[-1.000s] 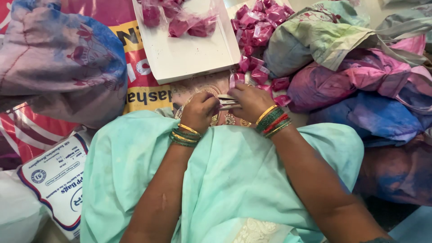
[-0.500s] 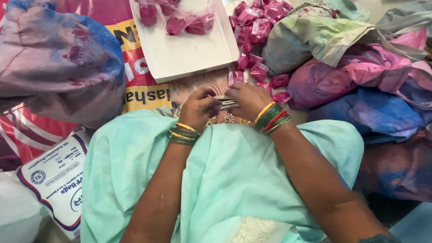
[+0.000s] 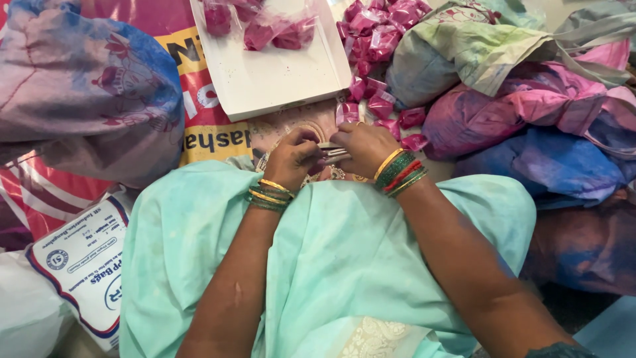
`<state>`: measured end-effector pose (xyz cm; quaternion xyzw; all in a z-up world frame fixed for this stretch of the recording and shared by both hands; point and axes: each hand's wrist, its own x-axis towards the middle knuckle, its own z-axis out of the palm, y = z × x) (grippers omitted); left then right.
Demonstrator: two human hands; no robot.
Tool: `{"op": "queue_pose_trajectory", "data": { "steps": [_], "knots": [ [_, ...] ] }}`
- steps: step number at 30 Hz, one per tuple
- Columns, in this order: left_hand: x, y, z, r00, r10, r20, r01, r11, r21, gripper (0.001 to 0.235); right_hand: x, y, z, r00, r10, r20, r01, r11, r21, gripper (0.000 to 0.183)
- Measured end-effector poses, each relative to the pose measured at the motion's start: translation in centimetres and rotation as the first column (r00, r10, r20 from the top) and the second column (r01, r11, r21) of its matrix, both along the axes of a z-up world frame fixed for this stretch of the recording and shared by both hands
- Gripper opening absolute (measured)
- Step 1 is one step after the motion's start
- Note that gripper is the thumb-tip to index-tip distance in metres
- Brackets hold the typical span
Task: The person packs small items into individual plastic packets by hand and then places the filled packets into a tray.
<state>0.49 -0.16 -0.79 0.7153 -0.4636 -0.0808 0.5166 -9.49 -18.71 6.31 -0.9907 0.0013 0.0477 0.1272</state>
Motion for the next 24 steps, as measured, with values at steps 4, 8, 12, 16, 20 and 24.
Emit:
{"op": "queue_pose_trajectory", "data": {
  "steps": [4,8,12,16,20,24],
  "knots": [
    [0.2,0.0,-0.5,1.0,-0.004,0.017,0.003,1.0,0.023,0.022,0.0,0.0,-0.2,1.0,-0.005,0.001,0.005,1.0,-0.009,0.037],
    [0.2,0.2,-0.2,0.998,-0.018,-0.064,0.02,1.0,0.016,0.028,0.0,0.2,-0.3,1.0,-0.008,0.03,0.008,1.0,-0.019,0.03],
    [0.3,0.0,1.1,0.982,-0.022,-0.188,0.01,0.998,-0.066,0.06,-0.3,0.4,0.0,0.991,0.015,0.137,-0.017,1.0,0.014,0.028],
    [0.9,-0.1,-2.5,1.0,0.0,-0.021,0.002,0.997,0.079,0.042,-0.3,0.6,0.2,0.979,0.046,0.197,-0.056,0.997,0.046,0.028],
    [0.5,0.0,-2.5,0.998,0.041,0.058,-0.044,0.997,0.06,0.035,-0.1,0.8,-0.1,0.973,0.07,0.222,-0.084,0.995,0.051,0.025],
    [-0.1,0.2,-1.4,0.999,0.05,-0.003,-0.049,0.985,0.168,0.031,0.1,0.9,-0.9,0.981,0.096,0.168,-0.102,0.994,0.029,0.025]
  ]
}}
